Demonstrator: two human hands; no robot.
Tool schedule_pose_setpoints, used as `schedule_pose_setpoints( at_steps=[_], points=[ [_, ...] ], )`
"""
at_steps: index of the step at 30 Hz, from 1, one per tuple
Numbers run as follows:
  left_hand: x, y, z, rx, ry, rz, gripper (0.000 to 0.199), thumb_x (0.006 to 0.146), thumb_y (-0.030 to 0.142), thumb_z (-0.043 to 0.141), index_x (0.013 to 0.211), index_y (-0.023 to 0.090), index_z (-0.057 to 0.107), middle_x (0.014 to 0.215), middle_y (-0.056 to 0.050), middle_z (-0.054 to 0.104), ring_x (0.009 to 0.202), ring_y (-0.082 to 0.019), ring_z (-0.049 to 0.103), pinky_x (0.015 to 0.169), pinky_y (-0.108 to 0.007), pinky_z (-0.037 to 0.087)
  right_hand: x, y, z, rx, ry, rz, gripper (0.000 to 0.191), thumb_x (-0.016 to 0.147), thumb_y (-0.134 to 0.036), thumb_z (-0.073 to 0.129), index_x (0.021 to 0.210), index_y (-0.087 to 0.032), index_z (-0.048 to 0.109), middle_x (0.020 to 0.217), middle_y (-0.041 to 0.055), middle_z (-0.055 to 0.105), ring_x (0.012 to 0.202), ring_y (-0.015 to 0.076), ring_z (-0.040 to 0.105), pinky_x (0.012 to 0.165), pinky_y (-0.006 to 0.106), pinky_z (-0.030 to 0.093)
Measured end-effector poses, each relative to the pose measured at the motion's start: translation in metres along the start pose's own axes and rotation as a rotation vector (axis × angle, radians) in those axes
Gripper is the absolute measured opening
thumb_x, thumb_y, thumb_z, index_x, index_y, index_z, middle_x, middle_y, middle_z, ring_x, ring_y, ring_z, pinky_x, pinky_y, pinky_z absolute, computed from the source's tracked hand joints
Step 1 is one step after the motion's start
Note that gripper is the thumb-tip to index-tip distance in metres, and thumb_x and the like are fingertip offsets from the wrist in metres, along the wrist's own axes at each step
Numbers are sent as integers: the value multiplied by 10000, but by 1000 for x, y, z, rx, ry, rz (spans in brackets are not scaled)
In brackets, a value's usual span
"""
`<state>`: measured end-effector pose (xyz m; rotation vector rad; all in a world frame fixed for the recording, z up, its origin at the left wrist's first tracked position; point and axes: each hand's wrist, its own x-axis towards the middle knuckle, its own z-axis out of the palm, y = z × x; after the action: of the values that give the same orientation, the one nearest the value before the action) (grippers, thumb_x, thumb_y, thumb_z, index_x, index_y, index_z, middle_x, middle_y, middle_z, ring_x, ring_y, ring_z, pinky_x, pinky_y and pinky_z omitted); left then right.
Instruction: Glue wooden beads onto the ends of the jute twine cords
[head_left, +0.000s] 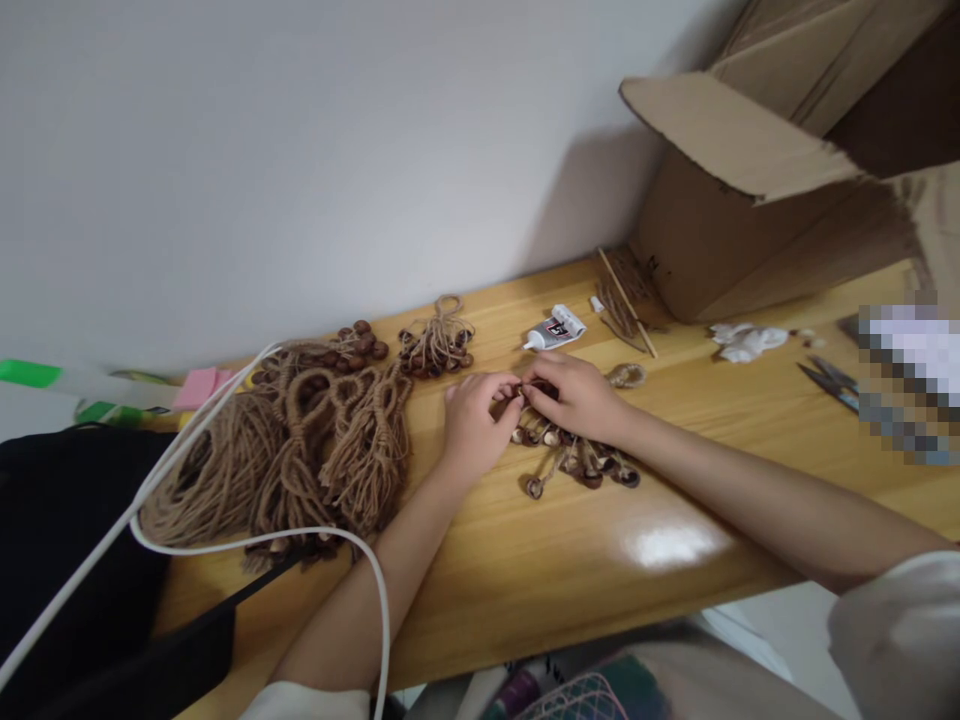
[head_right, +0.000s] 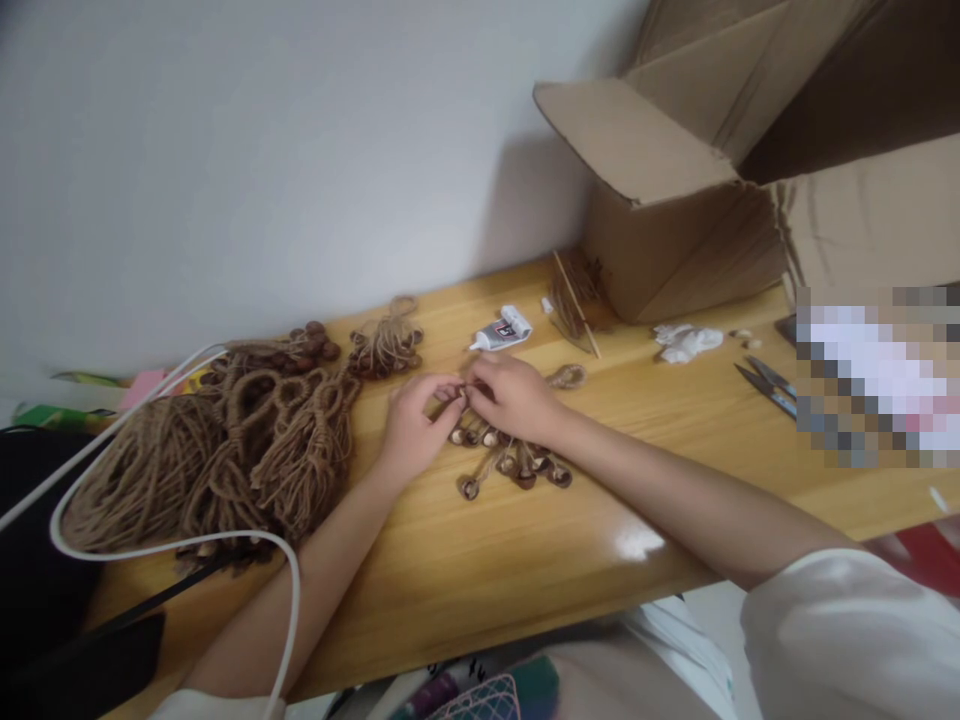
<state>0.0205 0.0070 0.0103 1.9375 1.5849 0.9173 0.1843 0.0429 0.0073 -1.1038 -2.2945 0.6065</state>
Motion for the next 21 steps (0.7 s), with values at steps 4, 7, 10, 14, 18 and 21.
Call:
schedule_pose_setpoints(
  at_steps=[4, 7, 10, 14, 18, 21],
  points=[
    [0, 1, 0, 6, 2, -3, 180, 735, 103, 619, 883, 203, 644, 811, -7, 685, 783, -169, 620, 790, -337, 462, 0, 0, 1, 6, 0, -3, 86, 813, -197, 503, 788, -168, 580, 767, 50, 581, 754, 176, 534, 677, 269, 381],
    [0, 2, -1, 10, 3, -9, 178, 736, 102, 618, 878, 206, 642, 815, -7, 686, 784, -168, 620, 789, -334, 461, 0, 0, 1, 11, -5, 1, 87, 811, -197, 499, 792, -170, 579, 776, 56, 585, 758, 184, 538, 682, 279, 385],
    [0, 1, -1, 12, 1, -13, 180, 736, 104, 620, 881, 208, 643, 814, -7, 687, 789, -169, 620, 788, -333, 460, 0, 0, 1, 14, -9, 7, 85, 808, -198, 498, 787, -174, 577, 780, 57, 587, 761, 187, 540, 682, 281, 386],
    [0, 0, 0, 12, -1, -6, 183, 737, 106, 622, 886, 208, 644, 817, -4, 686, 788, -166, 619, 799, -334, 457, 0, 0, 0, 6, -14, 12, 85, 806, -197, 501, 784, -172, 579, 776, 56, 586, 763, 185, 539, 680, 277, 384],
    [0, 0, 0, 3, -1, -1, 180, 738, 103, 615, 885, 205, 640, 816, -6, 685, 785, -166, 618, 791, -334, 460, 1, -1, 0, 6, -11, 7, 85, 807, -197, 502, 788, -170, 580, 781, 56, 588, 770, 184, 540, 684, 276, 386],
    [0, 1, 0, 1, -5, -9, 179, 739, 102, 610, 882, 207, 640, 818, -7, 683, 786, -165, 617, 785, -330, 462, 0, -1, 0, 6, -8, 10, 77, 804, -193, 507, 789, -173, 580, 782, 54, 588, 767, 182, 541, 684, 275, 386]
  ],
)
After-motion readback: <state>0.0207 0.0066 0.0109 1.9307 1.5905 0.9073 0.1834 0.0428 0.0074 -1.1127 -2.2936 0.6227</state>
